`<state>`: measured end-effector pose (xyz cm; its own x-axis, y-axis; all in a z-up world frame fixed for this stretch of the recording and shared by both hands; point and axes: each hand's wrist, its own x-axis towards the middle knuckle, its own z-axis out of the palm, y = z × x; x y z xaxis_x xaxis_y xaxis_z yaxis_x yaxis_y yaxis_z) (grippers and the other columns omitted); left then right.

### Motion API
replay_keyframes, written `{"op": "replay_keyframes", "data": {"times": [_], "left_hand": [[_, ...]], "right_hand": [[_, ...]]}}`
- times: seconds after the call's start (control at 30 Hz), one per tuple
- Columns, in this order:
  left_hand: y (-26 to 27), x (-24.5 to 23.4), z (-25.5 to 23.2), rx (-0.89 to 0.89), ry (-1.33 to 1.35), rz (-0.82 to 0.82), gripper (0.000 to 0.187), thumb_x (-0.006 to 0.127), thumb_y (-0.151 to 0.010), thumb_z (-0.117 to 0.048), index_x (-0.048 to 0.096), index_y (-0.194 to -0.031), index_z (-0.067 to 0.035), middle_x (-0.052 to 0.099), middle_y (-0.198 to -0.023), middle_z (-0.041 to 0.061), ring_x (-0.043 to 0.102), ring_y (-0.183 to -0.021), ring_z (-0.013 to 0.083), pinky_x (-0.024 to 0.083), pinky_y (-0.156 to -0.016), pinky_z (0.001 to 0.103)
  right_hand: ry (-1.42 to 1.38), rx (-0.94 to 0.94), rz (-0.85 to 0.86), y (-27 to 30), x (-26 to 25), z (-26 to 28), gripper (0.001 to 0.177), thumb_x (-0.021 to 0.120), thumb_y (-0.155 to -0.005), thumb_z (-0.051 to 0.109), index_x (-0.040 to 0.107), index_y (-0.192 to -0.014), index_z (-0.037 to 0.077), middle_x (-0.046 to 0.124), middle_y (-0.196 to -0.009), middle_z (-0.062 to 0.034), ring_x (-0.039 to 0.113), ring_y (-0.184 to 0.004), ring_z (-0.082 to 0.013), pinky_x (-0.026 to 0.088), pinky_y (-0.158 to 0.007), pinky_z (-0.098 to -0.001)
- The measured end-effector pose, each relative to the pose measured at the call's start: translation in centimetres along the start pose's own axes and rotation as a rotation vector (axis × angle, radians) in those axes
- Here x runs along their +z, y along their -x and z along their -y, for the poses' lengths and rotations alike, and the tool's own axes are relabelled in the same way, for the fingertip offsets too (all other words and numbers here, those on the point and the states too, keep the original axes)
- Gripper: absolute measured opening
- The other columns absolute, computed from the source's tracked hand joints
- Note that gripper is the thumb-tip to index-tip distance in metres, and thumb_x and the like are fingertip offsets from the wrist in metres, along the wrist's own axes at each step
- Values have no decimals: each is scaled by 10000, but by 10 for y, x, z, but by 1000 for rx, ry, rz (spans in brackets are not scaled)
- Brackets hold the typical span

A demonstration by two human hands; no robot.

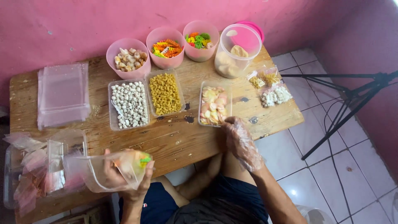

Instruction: Packing various types of snacks into small plastic bags from containers on a table.

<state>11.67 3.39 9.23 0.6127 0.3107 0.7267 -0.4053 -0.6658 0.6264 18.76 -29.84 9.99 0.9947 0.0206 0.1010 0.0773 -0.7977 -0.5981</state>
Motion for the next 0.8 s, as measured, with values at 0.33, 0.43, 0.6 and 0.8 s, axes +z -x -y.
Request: {"op": "replay_keyframes", "data": {"times": [0.33, 0.43, 0.6, 0.8], "left_hand": [[3, 27, 7, -226, 284, 227, 1146, 904, -652, -174, 233, -1537, 110, 410, -1428, 264, 491, -1332, 348, 434, -1171, 412], [1, 21, 6, -186, 216, 251, 1130, 892, -678, -235, 240, -1541, 94, 414, -1396, 238, 503, -1302, 343, 434, -1168, 418], [-15, 26, -20, 64, -159, 72, 968, 696, -778, -640, 548, -1324, 145, 774, -941, 141, 700, -1133, 329, 213, -1306, 634], [-6, 48, -13, -160, -2, 267, 765, 949, -594, -413, 660, -1096, 88, 753, -1003, 203, 749, -1014, 346, 482, -1179, 535]], "right_hand": [[-653, 54, 27, -90, 27, 25, 537, 475, -989, 311, 473, -1477, 86, 478, -1526, -184, 551, -1368, -245, 453, -1099, -315], [-348, -512, -167, -86, 65, -21, 616, 319, -926, -79, 408, -1519, 59, 196, -1656, -279, 476, -1433, -452, 497, -1127, -535], [-180, -407, -332, -57, 59, -10, 725, 596, -994, -83, 310, -1605, 183, 136, -1706, -235, 447, -1478, -485, 573, -1062, -560], [-156, -281, -377, -41, 49, -4, 569, 662, -993, 51, 414, -1505, 23, 328, -1615, -240, 421, -1471, -422, 413, -1221, -503]]}}
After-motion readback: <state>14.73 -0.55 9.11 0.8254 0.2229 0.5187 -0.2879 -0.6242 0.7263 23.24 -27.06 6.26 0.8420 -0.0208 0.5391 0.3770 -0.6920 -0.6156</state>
